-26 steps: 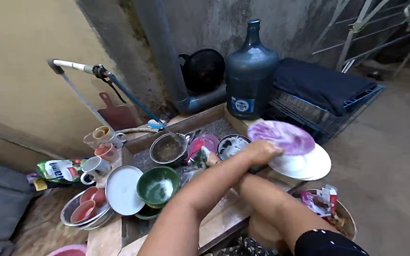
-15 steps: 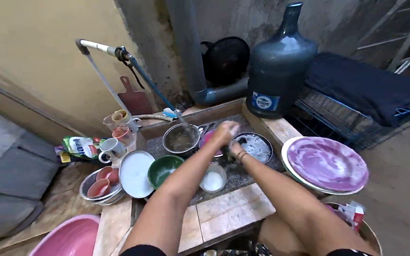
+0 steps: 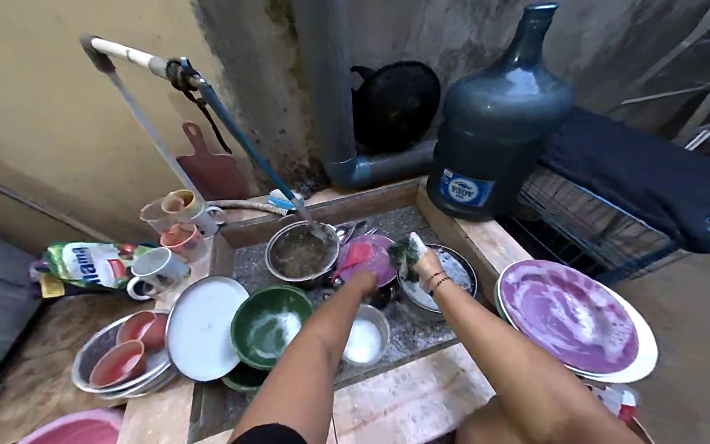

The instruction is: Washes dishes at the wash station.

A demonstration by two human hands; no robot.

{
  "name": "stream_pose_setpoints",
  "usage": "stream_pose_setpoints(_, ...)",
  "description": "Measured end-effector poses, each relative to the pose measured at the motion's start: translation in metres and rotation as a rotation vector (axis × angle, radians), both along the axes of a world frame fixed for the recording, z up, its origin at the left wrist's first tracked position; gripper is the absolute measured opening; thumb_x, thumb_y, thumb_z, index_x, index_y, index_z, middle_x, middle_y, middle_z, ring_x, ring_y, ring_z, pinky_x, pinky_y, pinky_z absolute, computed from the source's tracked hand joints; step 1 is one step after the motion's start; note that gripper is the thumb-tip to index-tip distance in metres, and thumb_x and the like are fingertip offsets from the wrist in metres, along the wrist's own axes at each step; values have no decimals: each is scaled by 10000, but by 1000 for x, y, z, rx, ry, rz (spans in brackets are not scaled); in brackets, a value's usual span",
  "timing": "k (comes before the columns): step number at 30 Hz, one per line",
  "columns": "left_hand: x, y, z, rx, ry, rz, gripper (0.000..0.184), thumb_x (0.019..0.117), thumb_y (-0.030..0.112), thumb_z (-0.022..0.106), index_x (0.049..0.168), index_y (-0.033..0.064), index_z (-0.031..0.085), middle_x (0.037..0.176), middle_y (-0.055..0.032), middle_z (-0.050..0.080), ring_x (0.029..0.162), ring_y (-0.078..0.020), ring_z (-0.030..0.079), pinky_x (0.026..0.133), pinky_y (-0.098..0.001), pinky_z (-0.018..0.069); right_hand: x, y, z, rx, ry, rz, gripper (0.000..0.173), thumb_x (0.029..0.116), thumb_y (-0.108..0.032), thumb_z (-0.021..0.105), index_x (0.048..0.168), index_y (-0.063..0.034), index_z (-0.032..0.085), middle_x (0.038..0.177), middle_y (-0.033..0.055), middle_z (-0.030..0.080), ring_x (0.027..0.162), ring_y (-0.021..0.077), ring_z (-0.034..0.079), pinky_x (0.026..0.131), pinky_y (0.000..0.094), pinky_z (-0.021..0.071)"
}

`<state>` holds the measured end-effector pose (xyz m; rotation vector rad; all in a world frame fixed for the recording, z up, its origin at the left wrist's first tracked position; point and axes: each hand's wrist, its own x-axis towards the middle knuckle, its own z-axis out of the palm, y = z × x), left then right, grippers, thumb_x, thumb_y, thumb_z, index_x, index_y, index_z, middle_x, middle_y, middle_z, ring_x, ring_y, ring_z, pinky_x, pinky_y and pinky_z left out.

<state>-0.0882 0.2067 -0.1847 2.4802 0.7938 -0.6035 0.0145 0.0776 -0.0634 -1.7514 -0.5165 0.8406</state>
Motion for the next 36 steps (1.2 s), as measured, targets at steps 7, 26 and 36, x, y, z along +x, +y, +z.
stream_pose_setpoints(7, -6, -12, 27, 45, 38, -130, 357, 1075, 159, 466, 1326, -53, 605, 1347, -309, 597, 1309, -493, 538, 1059, -685, 424, 2, 8, -7, -24, 77, -52, 334, 1122, -167, 392, 1326, 43, 551, 1186, 221, 618, 1005, 275, 634, 863, 451, 543)
stream_pose_setpoints(26, -81, 117, 100, -441, -1161, 1380, 572, 1134, 408, 330, 1355, -72, 548, 1335, -293, 588, 1225, -382, 596, 1031, -557, 493, -4, 7, -11, -18, 78, 14, 343, 1109, -197, 429, 1323, 33, 566, 1210, 232, 631, 1058, 316, 636, 896, 517, 529)
stream_pose_setpoints(36, -75, 117, 141, -112, -897, 923, 516, 1138, 358, 321, 1433, -9, 533, 1442, -283, 537, 1359, -410, 510, 1131, -593, 394, -18, 7, -7, 96, 290, 81, 557, 1094, -510, 386, 1249, -29, 621, 1044, 147, 673, 911, 239, 657, 786, 447, 559)
